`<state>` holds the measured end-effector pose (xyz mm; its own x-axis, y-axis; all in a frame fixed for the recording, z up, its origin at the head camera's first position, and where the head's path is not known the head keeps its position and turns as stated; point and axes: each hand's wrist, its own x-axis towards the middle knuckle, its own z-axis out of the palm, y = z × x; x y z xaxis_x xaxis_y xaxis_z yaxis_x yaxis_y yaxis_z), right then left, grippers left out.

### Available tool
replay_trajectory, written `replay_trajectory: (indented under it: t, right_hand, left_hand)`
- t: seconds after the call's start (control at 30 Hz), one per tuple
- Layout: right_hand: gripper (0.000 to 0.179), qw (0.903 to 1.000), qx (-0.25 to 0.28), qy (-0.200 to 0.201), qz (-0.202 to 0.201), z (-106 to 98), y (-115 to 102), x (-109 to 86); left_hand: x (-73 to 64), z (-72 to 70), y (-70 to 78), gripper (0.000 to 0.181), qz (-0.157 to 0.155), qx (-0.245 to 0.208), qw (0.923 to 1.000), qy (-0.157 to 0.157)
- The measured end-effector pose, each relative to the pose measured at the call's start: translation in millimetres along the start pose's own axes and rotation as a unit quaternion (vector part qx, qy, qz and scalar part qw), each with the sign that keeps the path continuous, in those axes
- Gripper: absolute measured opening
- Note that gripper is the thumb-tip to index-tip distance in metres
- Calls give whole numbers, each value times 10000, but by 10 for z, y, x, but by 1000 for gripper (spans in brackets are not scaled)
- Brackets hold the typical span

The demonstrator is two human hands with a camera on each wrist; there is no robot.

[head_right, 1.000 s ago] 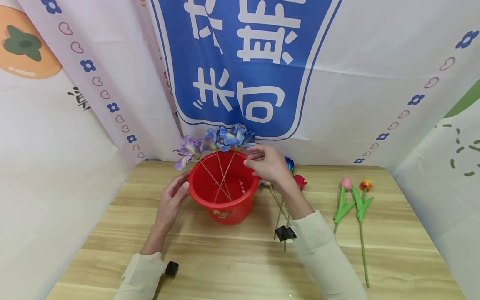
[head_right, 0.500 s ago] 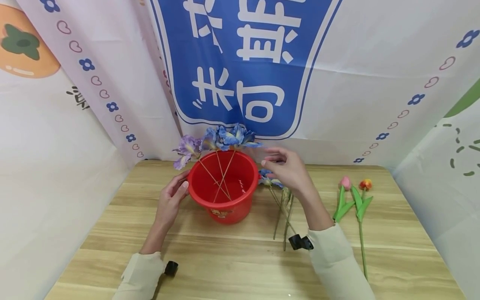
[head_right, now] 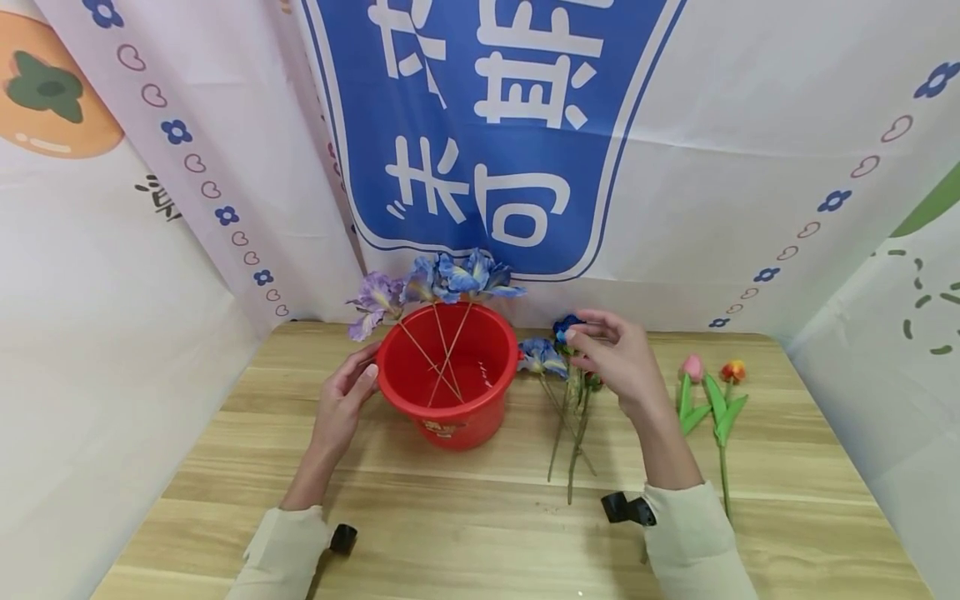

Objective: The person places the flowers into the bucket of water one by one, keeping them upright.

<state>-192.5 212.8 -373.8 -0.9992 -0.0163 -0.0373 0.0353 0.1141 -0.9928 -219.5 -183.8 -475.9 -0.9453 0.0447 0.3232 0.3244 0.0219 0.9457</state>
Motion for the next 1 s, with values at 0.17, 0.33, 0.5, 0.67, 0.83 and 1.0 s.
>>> replay_trajectory:
  t: [0.17, 0.33, 0.5, 0.67, 0.83, 1.0]
  right_hand:
    - [60, 9992, 366, 123, 117, -97, 138, -45]
    - [58, 9980, 517, 214, 307, -185, 265, -80]
    - [60, 9972, 547, 261, 447, -243, 369, -85]
    - [61, 9968, 451, 247, 614, -280, 490, -79]
    - [64, 9954, 504, 152, 799, -284, 646, -73]
    - [66, 9924, 693, 102, 1012, -286, 789, -69]
  left_hand:
    - [3, -5, -11, 42, 3, 26, 10000, 4]
    - [-6, -4, -11, 43, 1, -74, 10000, -28]
    - [-9, 9, 3, 42, 21, -169, 9999, -22]
    - [-12, 9, 0, 42, 15, -166, 9999, 16]
    - [-11, 6, -2, 42, 37, -122, 9999, 10]
    - [-8, 3, -8, 42, 59, -127, 9999, -4]
